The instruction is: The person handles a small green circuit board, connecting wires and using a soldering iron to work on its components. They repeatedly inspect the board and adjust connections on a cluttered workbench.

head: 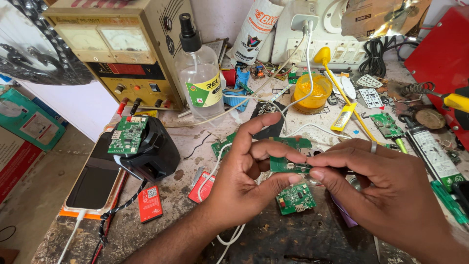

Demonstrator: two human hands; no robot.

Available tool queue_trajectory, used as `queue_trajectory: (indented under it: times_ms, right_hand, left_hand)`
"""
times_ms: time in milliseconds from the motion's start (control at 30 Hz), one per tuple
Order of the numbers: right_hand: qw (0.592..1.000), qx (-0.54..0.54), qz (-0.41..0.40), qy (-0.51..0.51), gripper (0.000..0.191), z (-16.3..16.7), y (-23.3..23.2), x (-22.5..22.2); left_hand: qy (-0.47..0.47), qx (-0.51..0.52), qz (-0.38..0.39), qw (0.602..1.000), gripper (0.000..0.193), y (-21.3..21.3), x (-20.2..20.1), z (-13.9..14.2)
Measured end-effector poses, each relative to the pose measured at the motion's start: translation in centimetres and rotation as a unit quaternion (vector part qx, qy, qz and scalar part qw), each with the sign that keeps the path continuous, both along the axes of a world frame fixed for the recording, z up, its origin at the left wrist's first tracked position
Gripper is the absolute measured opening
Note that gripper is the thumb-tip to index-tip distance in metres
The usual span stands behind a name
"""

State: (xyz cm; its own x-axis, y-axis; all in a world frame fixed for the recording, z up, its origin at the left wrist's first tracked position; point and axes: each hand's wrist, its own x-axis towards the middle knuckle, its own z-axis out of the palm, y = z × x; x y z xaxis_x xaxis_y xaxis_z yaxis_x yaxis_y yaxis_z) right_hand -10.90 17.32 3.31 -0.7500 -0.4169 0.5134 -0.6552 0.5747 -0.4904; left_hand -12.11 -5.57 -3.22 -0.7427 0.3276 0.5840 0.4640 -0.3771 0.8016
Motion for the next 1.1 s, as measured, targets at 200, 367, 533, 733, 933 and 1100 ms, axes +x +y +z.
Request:
queue_trajectory:
  times_ms: [200,367,533,733,933,1100]
  right_hand:
    - [0.999,0.010,-0.030,-0.019,0.022,0.1,-0.1,0.3]
    - [0.996,0.027,-0.085,-0.032,0.023,0.1,-0.5,0.5]
    - [0.998,0.008,-0.067,-0.014,0.024,-0.1,-0.9,0.6]
    - [0.998,0.001,-0.042,0.043,0.022,-0.7,-1.0,0.7]
    - [0.995,0.023,-0.100,-0.016,0.024,-0.3,-0.6,0.5]
    - [0.998,0.056,-0.026,0.028,0.026,0.3,0.2,0.2]
  left_hand:
    - [-0.018,-0.007,0.004,1.000,0.086,0.0,0.1,0.1]
    - [-0.011,-0.023,0.013,1.000,0.084,-0.1,0.1,0.1]
    - [0.021,-0.020,0.020,0.999,0.081,0.0,0.0,0.0]
    - [0.002,-0.010,0.021,1.000,0.080,0.2,-0.1,-0.3]
    - [0.038,-0.003,0.016,0.999,0.083,0.2,0.2,0.0]
    - [0.021,0.027,0.001,0.999,0.088,-0.1,0.1,0.5]
